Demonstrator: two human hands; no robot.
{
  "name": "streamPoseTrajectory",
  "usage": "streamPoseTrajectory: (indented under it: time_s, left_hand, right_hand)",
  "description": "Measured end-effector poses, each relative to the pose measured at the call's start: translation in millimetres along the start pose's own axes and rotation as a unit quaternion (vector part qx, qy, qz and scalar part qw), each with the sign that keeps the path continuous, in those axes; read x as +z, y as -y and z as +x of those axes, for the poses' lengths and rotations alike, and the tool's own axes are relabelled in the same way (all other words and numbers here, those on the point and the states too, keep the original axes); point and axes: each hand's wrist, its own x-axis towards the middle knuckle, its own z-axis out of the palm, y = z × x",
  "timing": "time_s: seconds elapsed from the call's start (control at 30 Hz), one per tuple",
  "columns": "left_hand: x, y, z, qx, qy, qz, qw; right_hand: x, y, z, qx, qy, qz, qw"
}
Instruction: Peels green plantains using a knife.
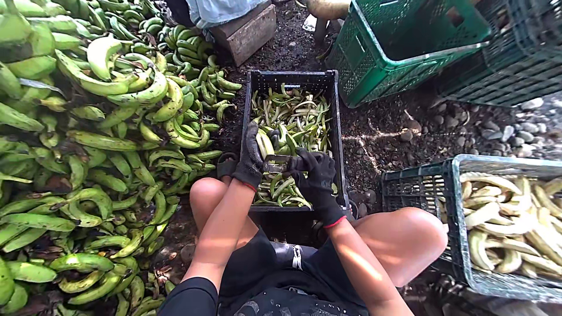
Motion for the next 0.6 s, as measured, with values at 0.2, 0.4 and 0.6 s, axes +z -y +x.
streamPoseTrajectory:
  time_s: [0.2,0.4,0.6]
  left_hand:
    - [10.1,-1.4,-7.3,-0.004,-0.033,0.001,0.999]
    - [10.2,6.9,-15.6,0.129,0.009,0.256,0.958]
    - [10.5,10.9,-14.6,0.269,0.119,0.445,0.846]
  right_hand:
    - [-10.9,16.0,8.2,0.059,0.036,0.000,0.998]
    - [-22.7,19.7,23.1,0.167,0.152,0.032,0.974]
    - [-25.8,16.7,32.3,0.198,0.155,0.120,0.960]
